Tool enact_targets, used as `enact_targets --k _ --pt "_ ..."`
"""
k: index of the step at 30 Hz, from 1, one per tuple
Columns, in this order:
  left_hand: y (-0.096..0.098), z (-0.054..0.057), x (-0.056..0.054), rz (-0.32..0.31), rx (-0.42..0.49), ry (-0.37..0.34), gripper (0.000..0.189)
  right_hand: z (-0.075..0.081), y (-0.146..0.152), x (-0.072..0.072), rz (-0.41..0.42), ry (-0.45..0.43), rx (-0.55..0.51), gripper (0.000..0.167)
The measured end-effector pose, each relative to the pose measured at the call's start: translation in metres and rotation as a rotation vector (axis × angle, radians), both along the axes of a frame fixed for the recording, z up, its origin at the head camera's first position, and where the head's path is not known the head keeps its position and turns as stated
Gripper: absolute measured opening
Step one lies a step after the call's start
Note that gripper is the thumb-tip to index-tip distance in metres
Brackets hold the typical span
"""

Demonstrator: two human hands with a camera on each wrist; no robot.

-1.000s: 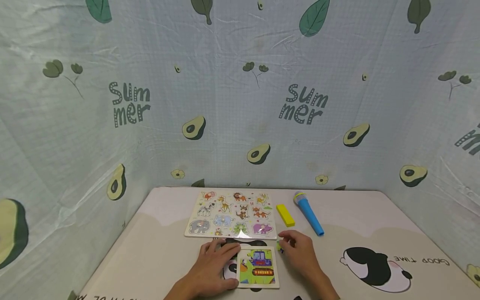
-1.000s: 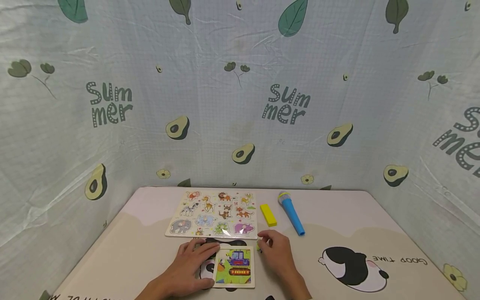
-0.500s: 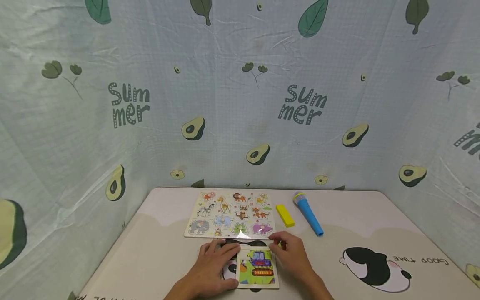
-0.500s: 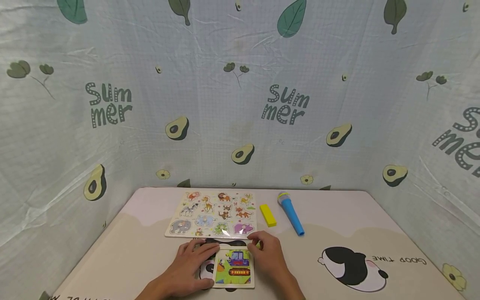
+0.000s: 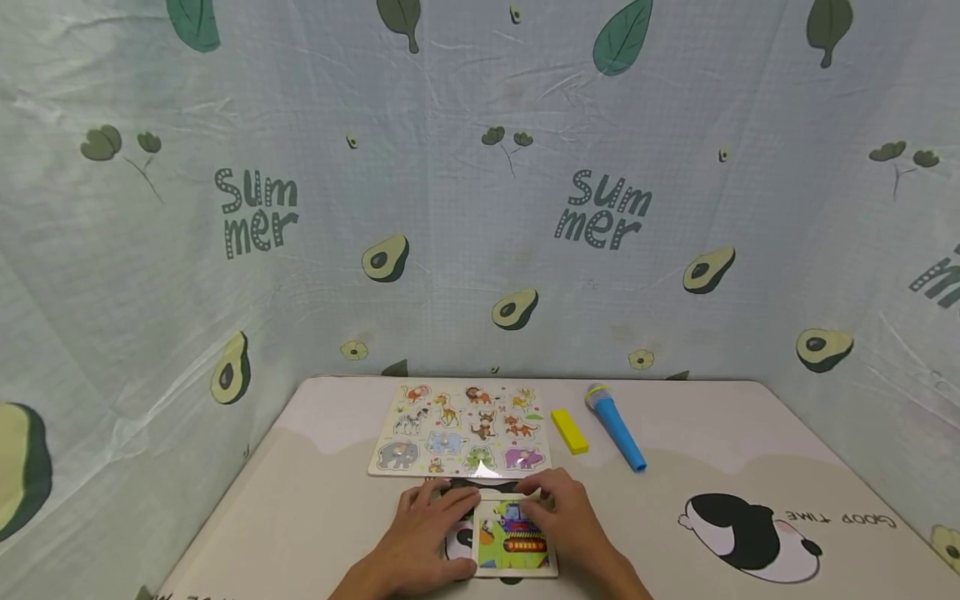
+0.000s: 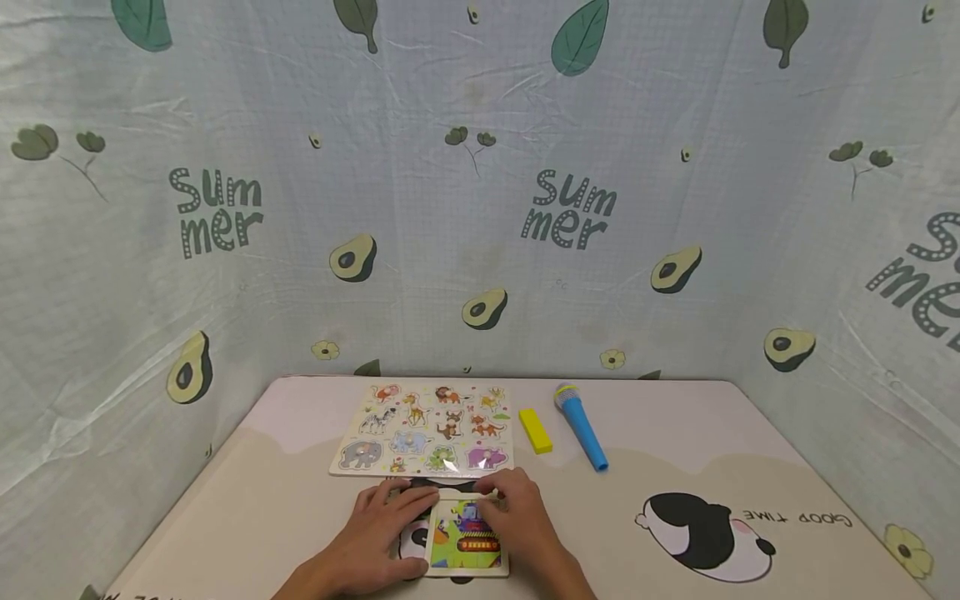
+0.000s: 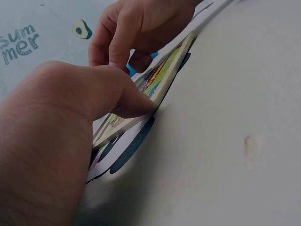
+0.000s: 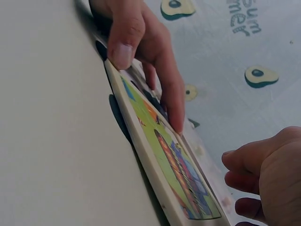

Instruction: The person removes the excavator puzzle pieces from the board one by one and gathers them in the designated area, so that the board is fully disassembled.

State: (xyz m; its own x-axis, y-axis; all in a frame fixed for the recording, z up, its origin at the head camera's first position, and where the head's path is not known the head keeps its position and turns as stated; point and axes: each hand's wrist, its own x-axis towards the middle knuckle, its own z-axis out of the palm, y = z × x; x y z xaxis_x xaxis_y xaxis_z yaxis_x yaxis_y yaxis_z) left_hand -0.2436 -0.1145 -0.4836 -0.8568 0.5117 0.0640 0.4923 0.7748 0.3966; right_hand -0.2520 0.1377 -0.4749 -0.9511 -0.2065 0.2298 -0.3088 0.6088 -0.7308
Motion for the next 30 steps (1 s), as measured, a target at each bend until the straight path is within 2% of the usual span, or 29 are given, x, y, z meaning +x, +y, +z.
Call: enact_targets --k 10,21,30 --pt "0.000 -0.001 0.001 -0.005 -0.013 0.019 0.081 -0.004 -0.005 0.000 0.083 0.026 0.048 0.014" --pt "-0.001 0.000 0.000 -0.013 -0.014 0.028 0.081 -0.007 -0.010 0.000 0.082 -0.005 0.146 0.017" --pt "-0.001 0.001 0.000 -0.012 -0.020 0.014 0.081 -0.011 -0.011 -0.001 0.099 0.025 0.214 0.015"
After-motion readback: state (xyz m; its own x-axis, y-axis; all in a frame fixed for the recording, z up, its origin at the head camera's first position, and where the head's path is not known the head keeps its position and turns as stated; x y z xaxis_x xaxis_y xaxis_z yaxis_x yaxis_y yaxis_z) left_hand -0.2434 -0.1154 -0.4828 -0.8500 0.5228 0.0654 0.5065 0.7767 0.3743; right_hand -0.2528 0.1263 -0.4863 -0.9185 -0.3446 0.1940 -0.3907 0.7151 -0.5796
